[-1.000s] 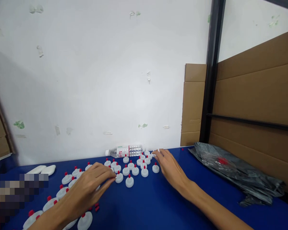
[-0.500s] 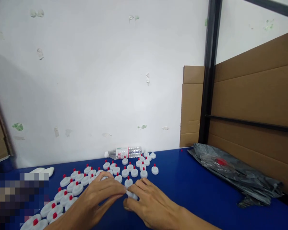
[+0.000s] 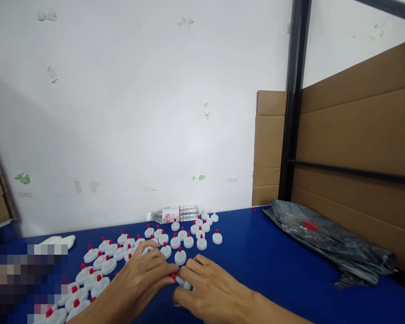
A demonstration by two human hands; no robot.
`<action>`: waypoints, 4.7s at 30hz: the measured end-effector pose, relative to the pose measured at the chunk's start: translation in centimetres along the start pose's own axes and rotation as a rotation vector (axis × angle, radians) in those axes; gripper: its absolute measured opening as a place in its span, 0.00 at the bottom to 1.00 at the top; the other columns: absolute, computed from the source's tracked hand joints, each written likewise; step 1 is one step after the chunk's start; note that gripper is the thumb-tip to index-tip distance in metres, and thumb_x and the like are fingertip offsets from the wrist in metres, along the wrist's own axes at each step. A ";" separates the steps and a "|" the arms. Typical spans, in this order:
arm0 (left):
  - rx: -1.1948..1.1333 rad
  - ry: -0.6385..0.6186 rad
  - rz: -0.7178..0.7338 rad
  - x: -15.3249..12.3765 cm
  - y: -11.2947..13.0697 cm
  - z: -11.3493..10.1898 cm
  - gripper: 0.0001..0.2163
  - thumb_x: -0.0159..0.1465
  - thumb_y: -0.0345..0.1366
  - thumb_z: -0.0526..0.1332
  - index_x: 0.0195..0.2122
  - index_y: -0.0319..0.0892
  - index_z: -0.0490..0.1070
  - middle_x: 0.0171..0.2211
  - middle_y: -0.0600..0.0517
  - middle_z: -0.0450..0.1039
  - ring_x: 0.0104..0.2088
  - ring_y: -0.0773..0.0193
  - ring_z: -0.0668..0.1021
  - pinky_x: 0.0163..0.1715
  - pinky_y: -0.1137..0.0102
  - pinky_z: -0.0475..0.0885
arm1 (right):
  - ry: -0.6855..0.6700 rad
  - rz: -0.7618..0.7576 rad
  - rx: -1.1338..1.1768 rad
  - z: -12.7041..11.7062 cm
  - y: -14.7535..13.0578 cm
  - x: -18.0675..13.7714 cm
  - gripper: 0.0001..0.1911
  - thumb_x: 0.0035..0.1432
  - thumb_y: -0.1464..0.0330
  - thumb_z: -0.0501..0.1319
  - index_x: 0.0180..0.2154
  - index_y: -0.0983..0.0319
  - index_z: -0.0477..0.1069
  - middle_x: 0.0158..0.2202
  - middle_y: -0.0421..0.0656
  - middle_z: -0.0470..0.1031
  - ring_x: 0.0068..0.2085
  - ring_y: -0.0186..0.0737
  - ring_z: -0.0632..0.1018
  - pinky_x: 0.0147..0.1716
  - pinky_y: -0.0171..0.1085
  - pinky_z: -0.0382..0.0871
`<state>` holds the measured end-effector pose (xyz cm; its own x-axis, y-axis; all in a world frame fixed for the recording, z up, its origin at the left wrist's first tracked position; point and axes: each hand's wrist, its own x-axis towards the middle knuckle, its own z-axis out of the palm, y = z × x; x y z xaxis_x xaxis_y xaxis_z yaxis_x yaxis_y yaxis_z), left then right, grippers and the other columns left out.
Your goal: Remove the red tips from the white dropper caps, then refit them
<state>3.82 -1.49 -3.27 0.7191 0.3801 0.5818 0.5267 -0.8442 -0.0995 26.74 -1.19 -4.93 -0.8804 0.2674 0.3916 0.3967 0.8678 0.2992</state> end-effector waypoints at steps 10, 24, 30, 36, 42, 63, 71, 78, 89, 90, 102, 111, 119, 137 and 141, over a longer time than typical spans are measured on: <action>0.085 -0.125 -0.025 -0.8 0.3 1.5 0.10 0.61 0.20 0.56 0.34 0.43 0.68 0.33 0.51 0.74 0.36 0.57 0.73 0.54 0.50 0.61 | 0.089 -0.045 -0.129 -0.7 -0.7 0.7 0.09 0.69 0.67 0.58 0.34 0.59 0.65 0.30 0.40 0.71 0.33 0.39 0.70 0.33 0.40 0.62; 0.066 -0.282 -0.225 0.6 -0.1 -2.9 0.13 0.76 0.29 0.49 0.41 0.44 0.72 0.39 0.50 0.76 0.42 0.54 0.72 0.50 0.53 0.60 | 0.092 0.213 0.313 -0.9 0.9 0.1 0.10 0.73 0.73 0.52 0.51 0.57 0.68 0.50 0.45 0.74 0.50 0.43 0.74 0.51 0.41 0.68; 0.116 -0.511 -0.480 0.0 -1.6 -4.9 0.15 0.74 0.30 0.50 0.33 0.41 0.73 0.37 0.46 0.75 0.42 0.51 0.74 0.45 0.56 0.66 | 0.253 0.693 0.402 0.6 6.1 -2.3 0.13 0.73 0.62 0.54 0.57 0.55 0.64 0.53 0.46 0.75 0.51 0.47 0.78 0.52 0.46 0.71; -0.048 -0.638 -0.734 -1.2 -1.9 -5.6 0.05 0.65 0.34 0.60 0.34 0.43 0.76 0.40 0.46 0.75 0.40 0.53 0.78 0.37 0.63 0.68 | 0.264 0.874 0.374 3.0 10.6 -4.5 0.10 0.68 0.63 0.55 0.47 0.56 0.70 0.44 0.46 0.81 0.46 0.51 0.81 0.45 0.47 0.72; -0.165 -0.694 -0.866 -0.9 -1.9 -6.0 0.10 0.57 0.34 0.65 0.41 0.45 0.77 0.43 0.49 0.75 0.38 0.55 0.78 0.36 0.66 0.68 | 0.244 0.925 0.439 4.8 11.7 -5.1 0.08 0.64 0.64 0.54 0.35 0.56 0.70 0.35 0.41 0.82 0.38 0.45 0.83 0.37 0.38 0.73; -0.205 -0.715 -0.818 -1.5 -3.4 -3.8 0.09 0.54 0.33 0.59 0.34 0.45 0.76 0.30 0.51 0.78 0.37 0.55 0.78 0.33 0.68 0.62 | 0.208 0.961 0.467 3.8 11.5 -4.7 0.26 0.73 0.52 0.41 0.46 0.57 0.73 0.47 0.46 0.81 0.45 0.47 0.82 0.47 0.43 0.73; -0.246 -0.692 -0.812 -1.1 -3.1 -3.7 0.05 0.55 0.33 0.59 0.32 0.45 0.73 0.26 0.53 0.73 0.33 0.58 0.77 0.31 0.69 0.63 | 0.080 0.926 0.515 6.5 13.1 -5.6 0.35 0.72 0.46 0.41 0.68 0.58 0.63 0.70 0.46 0.62 0.71 0.49 0.61 0.70 0.51 0.50; -0.245 -0.660 -0.791 -1.2 -2.6 -4.0 0.06 0.58 0.30 0.57 0.34 0.45 0.72 0.29 0.53 0.74 0.32 0.59 0.77 0.31 0.70 0.65 | -0.022 0.906 0.539 6.4 13.8 -5.0 0.32 0.73 0.46 0.41 0.66 0.51 0.66 0.71 0.43 0.59 0.72 0.54 0.58 0.69 0.63 0.46; -0.124 -0.554 -0.704 -0.1 -2.5 -5.3 0.08 0.66 0.32 0.55 0.38 0.44 0.74 0.39 0.49 0.79 0.40 0.55 0.77 0.37 0.66 0.65 | 0.201 0.940 0.388 5.7 13.5 -5.0 0.32 0.74 0.53 0.42 0.58 0.63 0.75 0.61 0.51 0.74 0.64 0.55 0.71 0.66 0.56 0.59; -0.110 -0.528 -0.701 0.0 -2.6 -5.2 0.08 0.67 0.32 0.55 0.38 0.44 0.74 0.41 0.48 0.79 0.40 0.54 0.77 0.38 0.65 0.65 | 0.247 0.941 0.366 5.4 13.4 -5.0 0.31 0.74 0.53 0.42 0.58 0.63 0.75 0.61 0.52 0.74 0.64 0.56 0.71 0.65 0.56 0.59; -0.366 -0.169 -0.770 0.2 -2.8 -3.5 0.15 0.70 0.43 0.54 0.46 0.46 0.79 0.43 0.49 0.82 0.39 0.56 0.79 0.41 0.65 0.71 | 0.478 0.519 0.396 1.4 4.5 -1.1 0.08 0.71 0.60 0.59 0.42 0.57 0.72 0.41 0.45 0.80 0.42 0.43 0.81 0.44 0.39 0.76; -0.906 -0.123 -0.871 1.2 -1.5 -3.0 0.19 0.61 0.53 0.63 0.39 0.39 0.77 0.35 0.47 0.82 0.33 0.60 0.79 0.29 0.70 0.69 | 0.373 0.268 0.599 1.9 -0.1 -0.5 0.14 0.68 0.62 0.64 0.49 0.54 0.60 0.46 0.42 0.77 0.43 0.38 0.81 0.43 0.34 0.76; -0.906 -0.195 -0.831 1.0 -0.3 -2.4 0.18 0.63 0.52 0.63 0.41 0.42 0.81 0.32 0.52 0.77 0.23 0.69 0.69 0.21 0.75 0.63 | 0.274 0.483 0.736 2.8 0.1 -0.6 0.18 0.63 0.62 0.69 0.49 0.54 0.64 0.45 0.39 0.77 0.43 0.39 0.81 0.45 0.36 0.75; -0.778 -0.200 -0.808 0.8 -0.1 -1.9 0.10 0.64 0.40 0.62 0.38 0.45 0.83 0.26 0.55 0.76 0.24 0.67 0.70 0.29 0.72 0.66 | 0.318 0.461 0.757 1.9 -0.2 -0.5 0.08 0.70 0.65 0.60 0.46 0.53 0.61 0.46 0.38 0.78 0.45 0.37 0.80 0.47 0.37 0.72; -0.850 -0.195 -0.820 0.9 -0.2 -1.6 0.09 0.63 0.39 0.64 0.37 0.45 0.84 0.24 0.56 0.75 0.23 0.68 0.69 0.29 0.72 0.67 | 0.297 0.450 0.817 2.0 -0.1 -0.6 0.08 0.70 0.64 0.61 0.46 0.54 0.62 0.47 0.38 0.78 0.46 0.38 0.80 0.48 0.37 0.72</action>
<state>3.63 -1.63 -1.44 0.4039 0.9110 0.0831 0.4452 -0.2751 0.8521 26.74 -0.63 -6.95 -0.5452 0.6253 0.5584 0.2790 0.7635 -0.5825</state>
